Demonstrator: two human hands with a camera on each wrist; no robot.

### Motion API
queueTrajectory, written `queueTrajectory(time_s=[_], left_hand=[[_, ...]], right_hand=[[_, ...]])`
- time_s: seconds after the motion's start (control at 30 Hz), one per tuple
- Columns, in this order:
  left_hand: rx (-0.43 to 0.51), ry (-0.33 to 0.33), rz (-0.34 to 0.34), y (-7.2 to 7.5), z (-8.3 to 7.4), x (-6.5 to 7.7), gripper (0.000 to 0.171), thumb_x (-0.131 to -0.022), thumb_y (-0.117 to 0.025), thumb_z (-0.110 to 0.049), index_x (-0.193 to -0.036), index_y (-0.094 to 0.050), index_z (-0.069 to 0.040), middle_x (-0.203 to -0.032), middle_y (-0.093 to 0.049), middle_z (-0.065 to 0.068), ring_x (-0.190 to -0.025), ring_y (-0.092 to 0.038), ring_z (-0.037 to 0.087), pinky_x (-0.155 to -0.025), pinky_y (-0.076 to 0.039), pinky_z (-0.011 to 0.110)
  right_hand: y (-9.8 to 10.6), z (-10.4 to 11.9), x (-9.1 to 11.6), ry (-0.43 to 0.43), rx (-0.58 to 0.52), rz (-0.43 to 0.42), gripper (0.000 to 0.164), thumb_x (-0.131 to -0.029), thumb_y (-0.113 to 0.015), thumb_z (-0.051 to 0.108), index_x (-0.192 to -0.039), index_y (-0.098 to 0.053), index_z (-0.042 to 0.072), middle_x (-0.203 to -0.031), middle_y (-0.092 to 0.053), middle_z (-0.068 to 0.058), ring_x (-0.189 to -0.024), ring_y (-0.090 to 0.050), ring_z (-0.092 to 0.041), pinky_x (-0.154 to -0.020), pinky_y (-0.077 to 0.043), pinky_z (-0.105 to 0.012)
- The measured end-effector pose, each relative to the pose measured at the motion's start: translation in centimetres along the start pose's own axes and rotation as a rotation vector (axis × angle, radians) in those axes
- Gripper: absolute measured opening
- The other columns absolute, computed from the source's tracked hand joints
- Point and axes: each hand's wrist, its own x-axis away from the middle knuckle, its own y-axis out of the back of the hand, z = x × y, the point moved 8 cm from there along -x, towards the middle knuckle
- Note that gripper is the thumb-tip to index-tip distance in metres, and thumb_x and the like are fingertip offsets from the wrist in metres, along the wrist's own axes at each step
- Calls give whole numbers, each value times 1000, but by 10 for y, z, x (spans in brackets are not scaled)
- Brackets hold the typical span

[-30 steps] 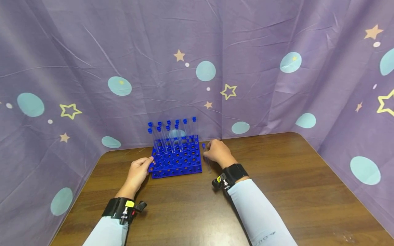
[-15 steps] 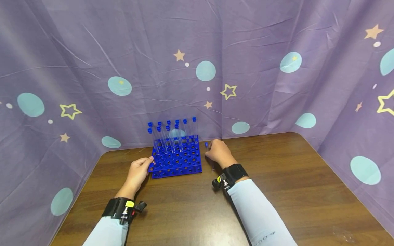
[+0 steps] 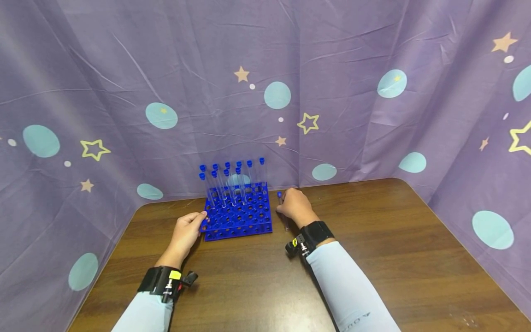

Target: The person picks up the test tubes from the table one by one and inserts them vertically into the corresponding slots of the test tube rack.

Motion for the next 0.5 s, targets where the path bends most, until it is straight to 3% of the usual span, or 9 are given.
queueTrajectory(time_s=[0.1,0.17,0.27,0.37,0.4,0.5], left_hand=[[-2,-4,0,0,0,0,44,-104,-69,-37,-78,-75,-2,-60,-47,-7,-56,-44,14,-52,-37,26],[-7,-6,-2,0,0,-1,44,-104,-69,-37,-79,-75,-2,-60,-47,-7,-57,-44,14,-52,-37,26],[-12,-3,-6,0,1,-1,44,-104,-69,-38,-78,-76,-3,-60,-48,-7,-56,-44,14,-51,-37,27],[-13,-3,-6,0,1,0,44,-104,-69,-39,-78,-75,-4,-60,-47,-7,-55,-44,14,-51,-37,27],[-13,-3,-5,0,1,0,45,-104,-69,-39,-77,-74,-3,-60,-46,-7,-55,-44,14,-51,-36,27],[-12,-1,-2,0,1,0,45,-104,-69,-39,-78,-75,-4,-59,-46,-7,-54,-43,14,-51,-36,27]], right_hand=[[0,0,0,2,3,-1,23,-84,-88,35,-89,-80,14,-88,-76,-4,-84,-70,-27,-82,-59,-48],[0,1,0,6,1,-3,23,-84,-87,32,-77,-74,15,-77,-69,0,-75,-64,-24,-72,-55,-44],[1,1,0,15,-7,-7,36,-83,-84,27,-61,-57,19,-62,-51,5,-62,-49,-20,-59,-40,-37],[1,1,0,17,-26,-12,40,-82,-78,22,-57,-47,20,-58,-41,6,-59,-40,-19,-57,-31,-37],[1,0,0,14,-34,-15,37,-82,-77,21,-58,-49,18,-59,-44,5,-59,-41,-20,-57,-32,-37],[3,-2,0,3,-61,-38,15,-82,-77,23,-73,-70,14,-74,-68,0,-71,-61,-23,-66,-49,-40]])
